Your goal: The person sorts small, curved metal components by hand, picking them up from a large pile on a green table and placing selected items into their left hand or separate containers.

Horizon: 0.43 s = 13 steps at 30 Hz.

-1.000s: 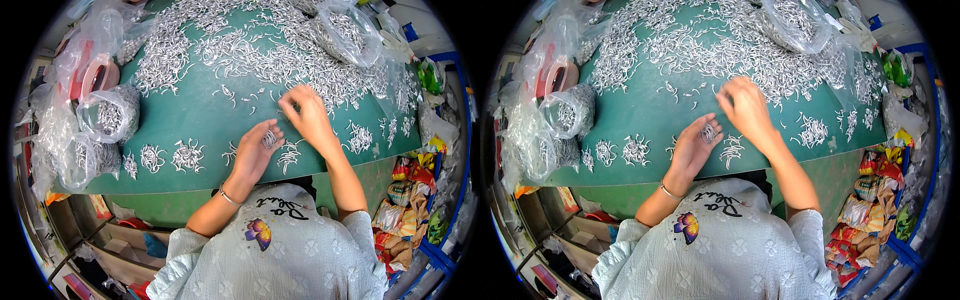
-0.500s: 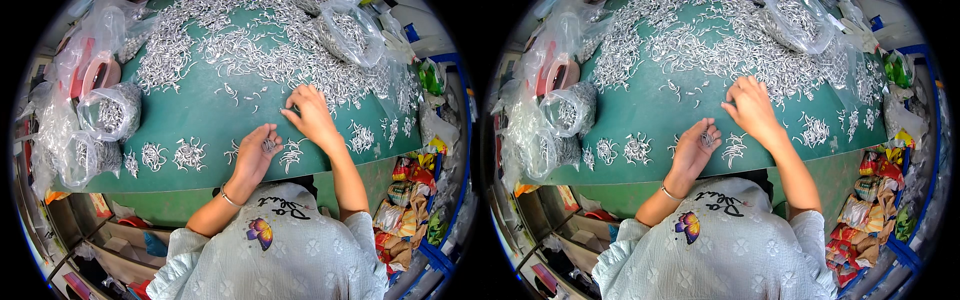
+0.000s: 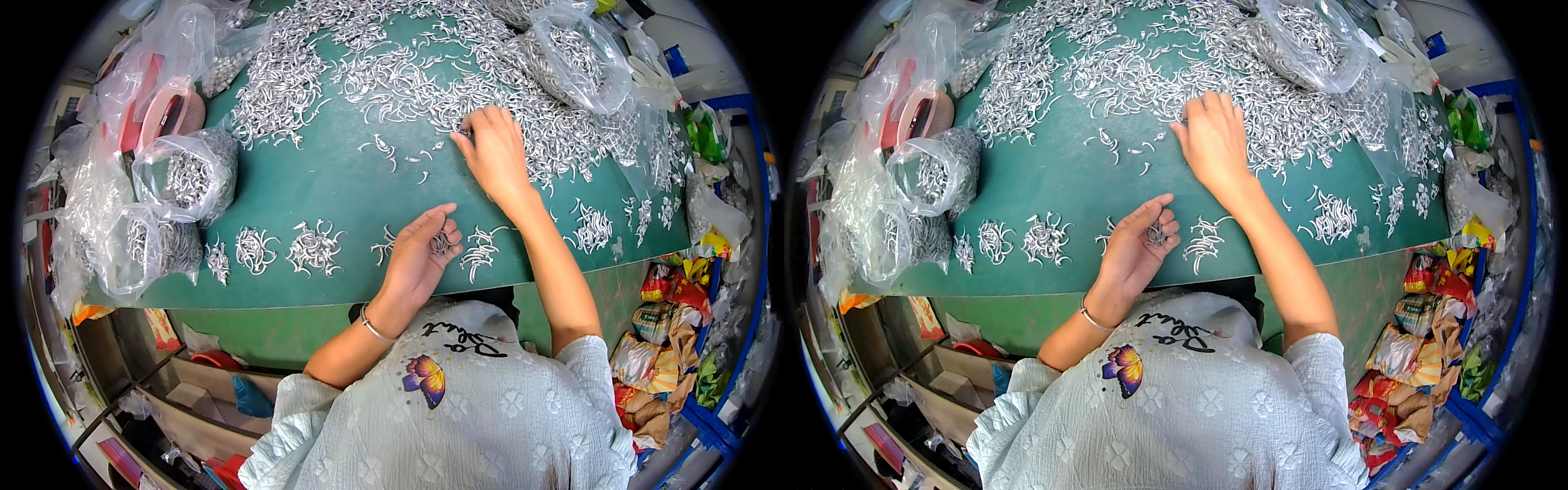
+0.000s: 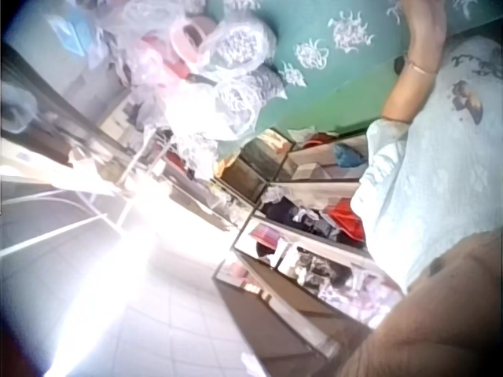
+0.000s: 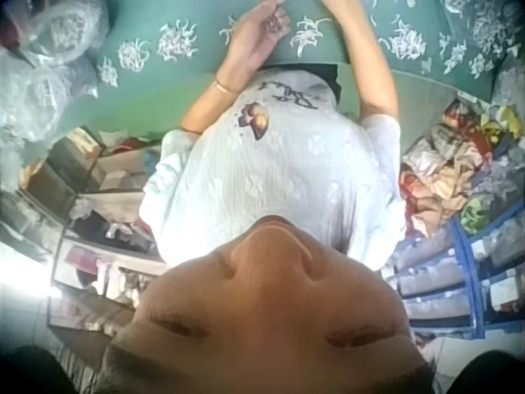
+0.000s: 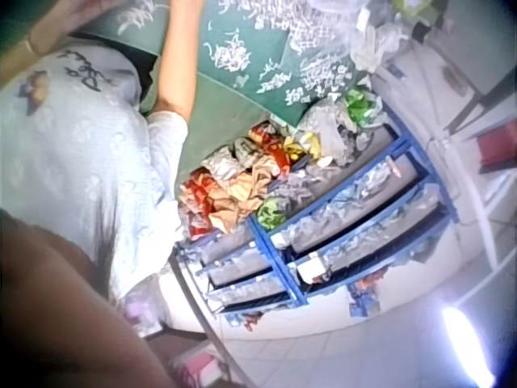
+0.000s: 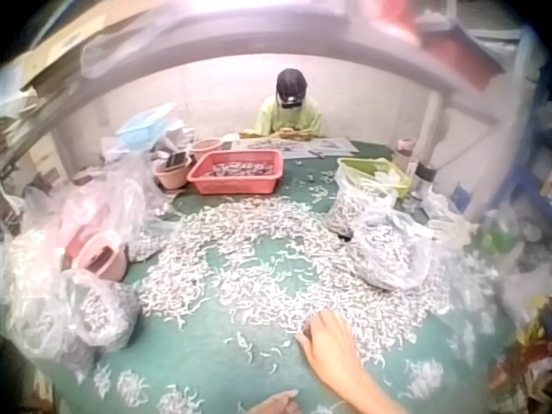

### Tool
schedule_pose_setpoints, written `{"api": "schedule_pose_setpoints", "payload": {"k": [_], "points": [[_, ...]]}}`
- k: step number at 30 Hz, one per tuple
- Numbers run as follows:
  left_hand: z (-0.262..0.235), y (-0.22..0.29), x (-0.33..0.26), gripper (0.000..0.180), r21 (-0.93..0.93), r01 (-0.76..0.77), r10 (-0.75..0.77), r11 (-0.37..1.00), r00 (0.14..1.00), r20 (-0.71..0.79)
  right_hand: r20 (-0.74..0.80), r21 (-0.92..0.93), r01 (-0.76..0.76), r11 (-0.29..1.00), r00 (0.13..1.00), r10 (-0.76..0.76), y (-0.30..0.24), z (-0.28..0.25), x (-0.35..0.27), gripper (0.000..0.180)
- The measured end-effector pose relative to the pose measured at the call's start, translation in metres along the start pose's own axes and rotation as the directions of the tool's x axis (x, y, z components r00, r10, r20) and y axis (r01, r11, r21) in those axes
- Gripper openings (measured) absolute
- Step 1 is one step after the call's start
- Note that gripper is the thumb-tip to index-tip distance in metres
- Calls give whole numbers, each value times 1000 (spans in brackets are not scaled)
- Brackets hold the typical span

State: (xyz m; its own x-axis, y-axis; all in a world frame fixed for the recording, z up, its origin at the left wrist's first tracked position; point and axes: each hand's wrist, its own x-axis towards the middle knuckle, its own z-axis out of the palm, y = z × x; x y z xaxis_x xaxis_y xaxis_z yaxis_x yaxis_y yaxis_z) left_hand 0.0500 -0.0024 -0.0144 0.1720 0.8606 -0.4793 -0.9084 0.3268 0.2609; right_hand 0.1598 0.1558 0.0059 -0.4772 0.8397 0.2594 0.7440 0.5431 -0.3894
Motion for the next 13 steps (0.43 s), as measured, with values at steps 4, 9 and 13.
{"api": "schedule_pose_setpoints", "payload": {"k": [4,9,13], "points": [[9,3,-4,33,3,-10,10,1000,998,-65,-11,-153,98,983,995,-100,9,11,-3,15],[12,9,-5,38,40,-39,42,998,995,-90,139,393,-229,890,972,189,27,-14,-14,14],[14,8,-2,39,25,-37,38,999,997,-70,261,637,-388,666,921,288,48,-20,-17,15]]}}
